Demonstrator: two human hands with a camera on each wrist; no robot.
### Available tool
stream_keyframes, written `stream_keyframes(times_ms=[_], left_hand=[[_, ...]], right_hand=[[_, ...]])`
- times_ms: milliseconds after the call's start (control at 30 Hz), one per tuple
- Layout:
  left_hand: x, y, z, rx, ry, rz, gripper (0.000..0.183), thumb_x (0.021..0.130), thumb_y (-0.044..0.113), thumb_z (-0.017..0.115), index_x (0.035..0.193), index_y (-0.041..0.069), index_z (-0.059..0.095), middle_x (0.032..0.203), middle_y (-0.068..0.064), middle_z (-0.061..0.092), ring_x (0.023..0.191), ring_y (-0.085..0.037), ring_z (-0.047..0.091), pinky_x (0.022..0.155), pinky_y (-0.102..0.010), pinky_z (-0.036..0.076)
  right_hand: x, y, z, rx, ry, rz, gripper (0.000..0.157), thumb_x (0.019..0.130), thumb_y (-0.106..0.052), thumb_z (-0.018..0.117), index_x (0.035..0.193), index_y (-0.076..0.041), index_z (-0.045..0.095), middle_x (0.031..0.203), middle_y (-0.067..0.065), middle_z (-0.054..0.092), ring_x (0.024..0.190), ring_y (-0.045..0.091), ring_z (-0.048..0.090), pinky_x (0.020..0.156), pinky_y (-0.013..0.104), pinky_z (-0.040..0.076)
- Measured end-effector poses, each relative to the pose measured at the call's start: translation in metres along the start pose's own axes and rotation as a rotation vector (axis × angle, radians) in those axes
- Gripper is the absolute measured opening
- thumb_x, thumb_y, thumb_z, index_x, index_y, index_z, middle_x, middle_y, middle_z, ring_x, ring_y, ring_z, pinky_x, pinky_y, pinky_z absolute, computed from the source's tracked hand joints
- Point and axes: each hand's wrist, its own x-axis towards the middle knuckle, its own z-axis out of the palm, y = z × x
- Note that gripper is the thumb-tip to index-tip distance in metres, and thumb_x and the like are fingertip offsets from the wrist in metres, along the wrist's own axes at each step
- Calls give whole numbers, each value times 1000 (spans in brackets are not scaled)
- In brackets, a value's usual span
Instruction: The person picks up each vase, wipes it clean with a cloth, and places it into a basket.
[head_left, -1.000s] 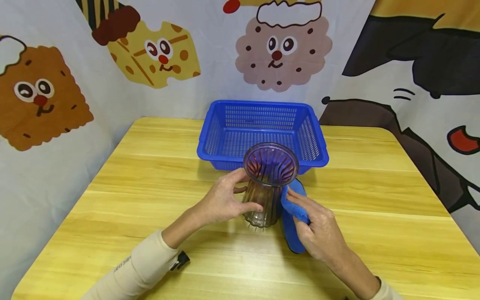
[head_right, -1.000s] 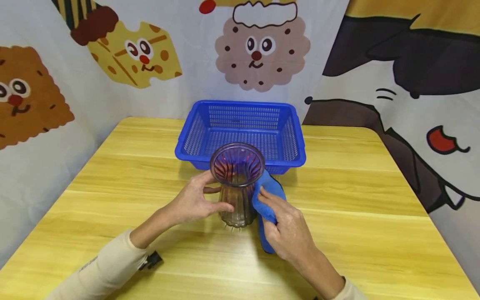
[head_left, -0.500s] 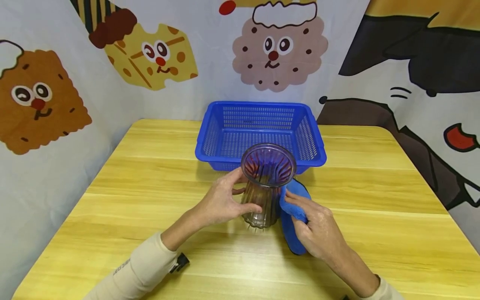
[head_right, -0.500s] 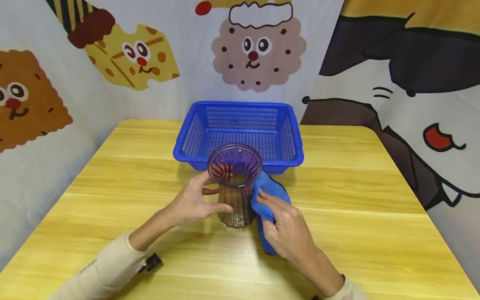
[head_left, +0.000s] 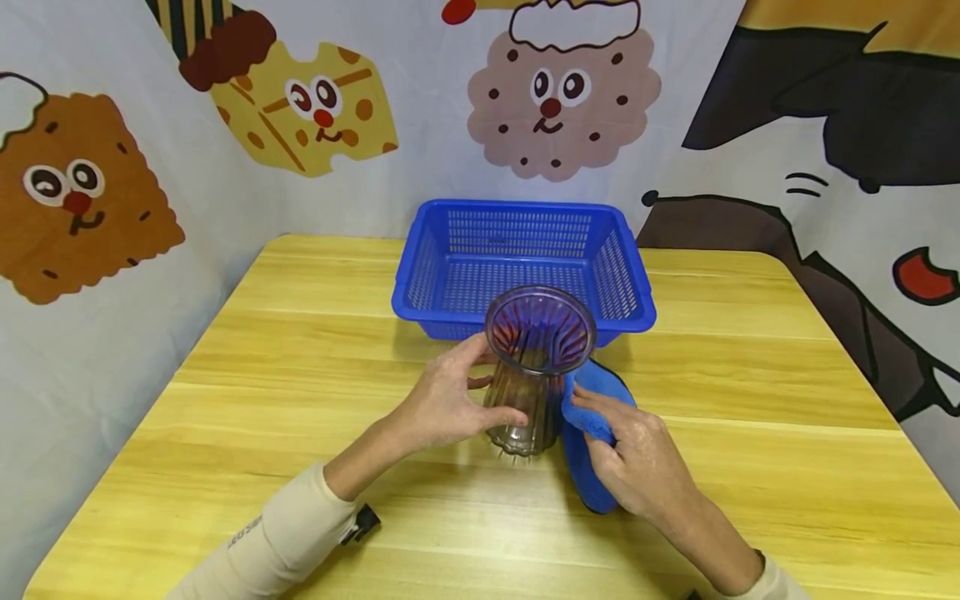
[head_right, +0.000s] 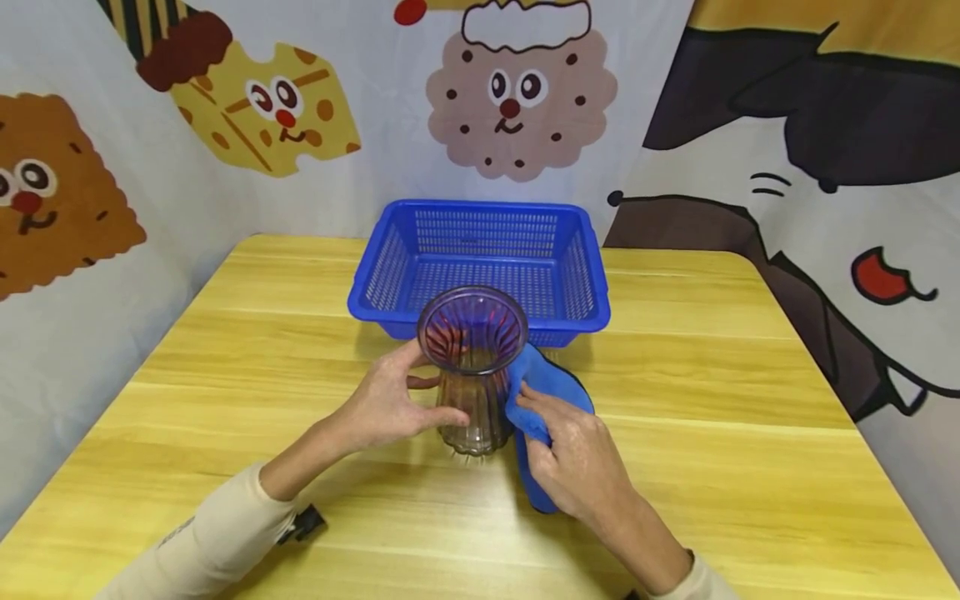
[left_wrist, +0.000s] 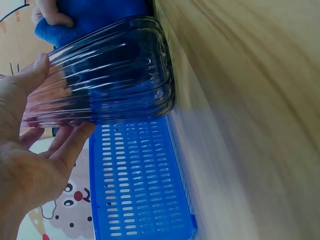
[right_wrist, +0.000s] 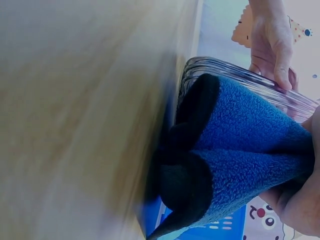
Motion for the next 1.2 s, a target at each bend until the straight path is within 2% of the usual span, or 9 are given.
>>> stream_keyframes(times_ms=[500, 667, 900, 1200], left_hand=[[-1, 0, 2, 51, 1, 8, 84, 67, 17, 98, 139, 11, 55, 126, -3, 59, 118, -21, 61, 85, -23, 58], [-1, -1, 1, 64, -2, 26, 83, 68, 18, 98, 139, 10, 56, 126, -4, 58, 119, -21, 60, 84, -22, 58], [-1, 0, 1, 68, -1, 26, 83, 67, 18, 98, 138, 9, 56, 126, -3, 58, 119, -20, 60, 84, -22, 58], [-1, -1, 1, 58, 5, 26, 82, 67, 19, 98, 137, 10, 56, 126, -3, 58, 119, -20, 60, 84, -22, 58]], right_hand=[[1, 2, 2, -43, -8, -28, 35, 81, 2, 62, 114, 3, 74, 122, 13, 70, 110, 36, 67, 88, 54, 59], [1, 0, 2, -72, -36, -1, 36, 82, 2, 61, 116, 3, 73, 123, 13, 70, 110, 35, 67, 86, 55, 59], [2, -5, 2, -99, -114, 86, 37, 87, -2, 60, 122, 1, 71, 128, 10, 68, 117, 34, 63, 94, 56, 55], [2, -3, 3, -128, -112, 93, 38, 87, -4, 61, 123, 1, 72, 122, 10, 71, 115, 34, 65, 93, 55, 56]])
